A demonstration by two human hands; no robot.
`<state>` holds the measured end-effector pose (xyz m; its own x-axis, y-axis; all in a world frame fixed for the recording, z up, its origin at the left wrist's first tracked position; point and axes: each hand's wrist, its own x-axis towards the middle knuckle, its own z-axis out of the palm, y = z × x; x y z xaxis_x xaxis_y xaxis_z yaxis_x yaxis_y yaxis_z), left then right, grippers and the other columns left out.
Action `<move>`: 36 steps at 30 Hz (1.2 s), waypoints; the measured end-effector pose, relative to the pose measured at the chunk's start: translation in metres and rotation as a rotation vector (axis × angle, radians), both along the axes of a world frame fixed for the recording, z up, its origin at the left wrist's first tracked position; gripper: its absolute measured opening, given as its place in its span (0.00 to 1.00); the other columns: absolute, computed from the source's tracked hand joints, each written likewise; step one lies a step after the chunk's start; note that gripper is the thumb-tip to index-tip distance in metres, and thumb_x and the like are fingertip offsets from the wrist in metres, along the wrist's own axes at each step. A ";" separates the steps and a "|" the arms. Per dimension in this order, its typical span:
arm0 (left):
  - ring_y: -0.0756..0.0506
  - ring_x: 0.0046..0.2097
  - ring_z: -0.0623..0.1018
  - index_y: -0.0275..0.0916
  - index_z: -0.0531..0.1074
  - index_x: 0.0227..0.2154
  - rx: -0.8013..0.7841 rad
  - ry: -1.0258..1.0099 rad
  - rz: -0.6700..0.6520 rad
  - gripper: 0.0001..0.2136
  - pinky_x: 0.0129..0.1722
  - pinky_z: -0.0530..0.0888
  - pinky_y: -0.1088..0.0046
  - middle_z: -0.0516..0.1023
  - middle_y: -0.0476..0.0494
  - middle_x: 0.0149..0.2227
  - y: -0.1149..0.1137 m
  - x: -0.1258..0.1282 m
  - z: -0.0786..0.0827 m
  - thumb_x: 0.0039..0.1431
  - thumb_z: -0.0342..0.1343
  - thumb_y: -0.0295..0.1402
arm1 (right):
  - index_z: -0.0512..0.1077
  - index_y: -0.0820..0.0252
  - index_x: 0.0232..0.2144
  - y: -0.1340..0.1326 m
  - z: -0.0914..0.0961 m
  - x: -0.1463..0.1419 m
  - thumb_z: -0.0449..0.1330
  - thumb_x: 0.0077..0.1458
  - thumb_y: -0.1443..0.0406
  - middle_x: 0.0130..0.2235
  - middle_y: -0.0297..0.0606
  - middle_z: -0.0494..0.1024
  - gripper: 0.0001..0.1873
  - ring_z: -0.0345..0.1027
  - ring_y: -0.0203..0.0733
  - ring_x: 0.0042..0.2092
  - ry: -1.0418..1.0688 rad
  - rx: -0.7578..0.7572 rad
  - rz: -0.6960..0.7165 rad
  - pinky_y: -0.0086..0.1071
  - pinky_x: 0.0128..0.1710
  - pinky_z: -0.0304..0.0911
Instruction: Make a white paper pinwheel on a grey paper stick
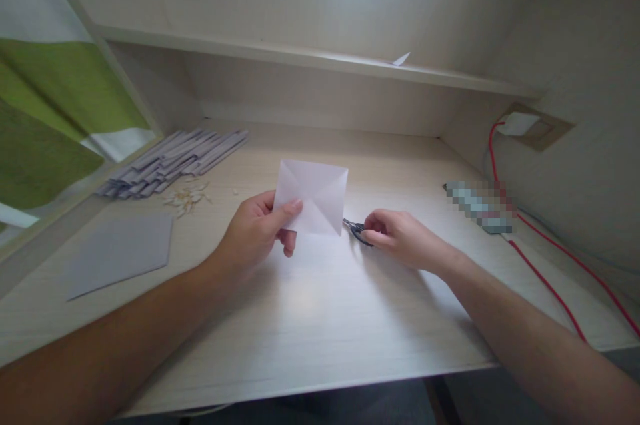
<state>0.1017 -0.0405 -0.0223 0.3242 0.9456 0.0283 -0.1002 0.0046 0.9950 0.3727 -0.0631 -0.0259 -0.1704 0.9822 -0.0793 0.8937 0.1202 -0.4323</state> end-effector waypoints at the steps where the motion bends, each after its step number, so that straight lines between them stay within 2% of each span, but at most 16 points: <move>1: 0.52 0.21 0.69 0.34 0.74 0.32 0.003 -0.003 0.002 0.11 0.18 0.66 0.76 0.73 0.48 0.25 0.000 -0.001 0.000 0.60 0.63 0.39 | 0.78 0.58 0.37 0.000 0.000 0.001 0.60 0.59 0.59 0.35 0.39 0.82 0.11 0.72 0.42 0.34 0.006 -0.003 -0.002 0.31 0.31 0.58; 5: 0.52 0.22 0.69 0.35 0.75 0.31 0.011 -0.013 0.011 0.11 0.19 0.67 0.76 0.74 0.47 0.25 0.000 -0.001 0.000 0.60 0.62 0.39 | 0.78 0.57 0.33 -0.003 0.005 0.003 0.64 0.53 0.59 0.33 0.37 0.82 0.09 0.71 0.41 0.32 -0.029 -0.037 -0.047 0.31 0.28 0.57; 8: 0.51 0.22 0.69 0.34 0.74 0.28 0.004 0.002 0.036 0.11 0.19 0.67 0.76 0.74 0.46 0.25 0.000 -0.001 0.000 0.59 0.62 0.38 | 0.79 0.58 0.27 -0.002 0.008 0.005 0.64 0.51 0.61 0.27 0.36 0.81 0.07 0.69 0.40 0.28 -0.070 -0.098 -0.058 0.31 0.25 0.54; 11: 0.51 0.21 0.69 0.34 0.74 0.26 -0.002 0.022 0.060 0.12 0.19 0.67 0.76 0.75 0.46 0.24 0.000 0.000 -0.002 0.59 0.61 0.38 | 0.78 0.58 0.21 0.002 0.007 0.009 0.63 0.52 0.60 0.22 0.36 0.77 0.11 0.65 0.38 0.25 -0.013 -0.175 -0.021 0.31 0.23 0.50; 13: 0.51 0.21 0.70 0.34 0.74 0.27 -0.001 0.024 0.063 0.12 0.19 0.67 0.75 0.74 0.46 0.23 0.001 0.000 -0.003 0.59 0.61 0.39 | 0.78 0.59 0.22 0.006 0.003 0.010 0.64 0.53 0.57 0.22 0.35 0.76 0.14 0.63 0.36 0.24 0.161 -0.213 -0.022 0.30 0.22 0.50; 16: 0.50 0.21 0.70 0.35 0.73 0.25 0.003 0.037 0.073 0.13 0.20 0.68 0.75 0.74 0.47 0.21 0.003 -0.001 -0.003 0.59 0.60 0.40 | 0.78 0.61 0.28 0.010 -0.001 0.006 0.68 0.51 0.53 0.27 0.36 0.78 0.16 0.64 0.34 0.24 0.615 -0.261 -0.080 0.29 0.25 0.58; 18: 0.50 0.21 0.70 0.36 0.72 0.23 0.015 0.062 0.080 0.15 0.20 0.68 0.74 0.73 0.47 0.20 0.003 0.000 -0.002 0.59 0.61 0.40 | 0.76 0.62 0.28 0.009 -0.002 0.000 0.72 0.48 0.53 0.27 0.35 0.77 0.18 0.66 0.34 0.26 0.889 -0.275 -0.096 0.30 0.29 0.64; 22: 0.50 0.20 0.70 0.36 0.71 0.20 0.022 0.170 0.038 0.17 0.21 0.67 0.74 0.72 0.47 0.17 -0.004 0.003 0.003 0.58 0.60 0.42 | 0.73 0.61 0.25 -0.002 -0.005 -0.016 0.74 0.47 0.54 0.25 0.34 0.75 0.19 0.73 0.39 0.29 1.188 -0.292 -0.140 0.33 0.32 0.70; 27: 0.49 0.21 0.71 0.36 0.73 0.20 -0.038 0.210 -0.080 0.16 0.22 0.67 0.74 0.73 0.46 0.18 -0.013 0.010 0.002 0.56 0.59 0.43 | 0.79 0.62 0.30 -0.011 -0.012 -0.029 0.74 0.46 0.60 0.34 0.39 0.81 0.13 0.75 0.41 0.35 1.289 -0.302 -0.161 0.34 0.38 0.73; 32: 0.48 0.21 0.71 0.37 0.74 0.18 -0.137 0.199 -0.229 0.16 0.23 0.68 0.73 0.73 0.45 0.18 -0.013 0.013 -0.002 0.53 0.60 0.44 | 0.80 0.62 0.28 -0.010 -0.013 -0.030 0.74 0.42 0.62 0.31 0.39 0.80 0.11 0.74 0.41 0.34 1.291 -0.272 -0.184 0.35 0.38 0.73; 36: 0.48 0.21 0.71 0.38 0.72 0.17 -0.184 0.183 -0.258 0.16 0.23 0.67 0.73 0.74 0.44 0.18 -0.011 0.011 -0.003 0.52 0.60 0.44 | 0.79 0.62 0.27 -0.010 -0.013 -0.029 0.74 0.43 0.62 0.30 0.38 0.80 0.11 0.72 0.40 0.32 1.271 -0.247 -0.183 0.33 0.36 0.72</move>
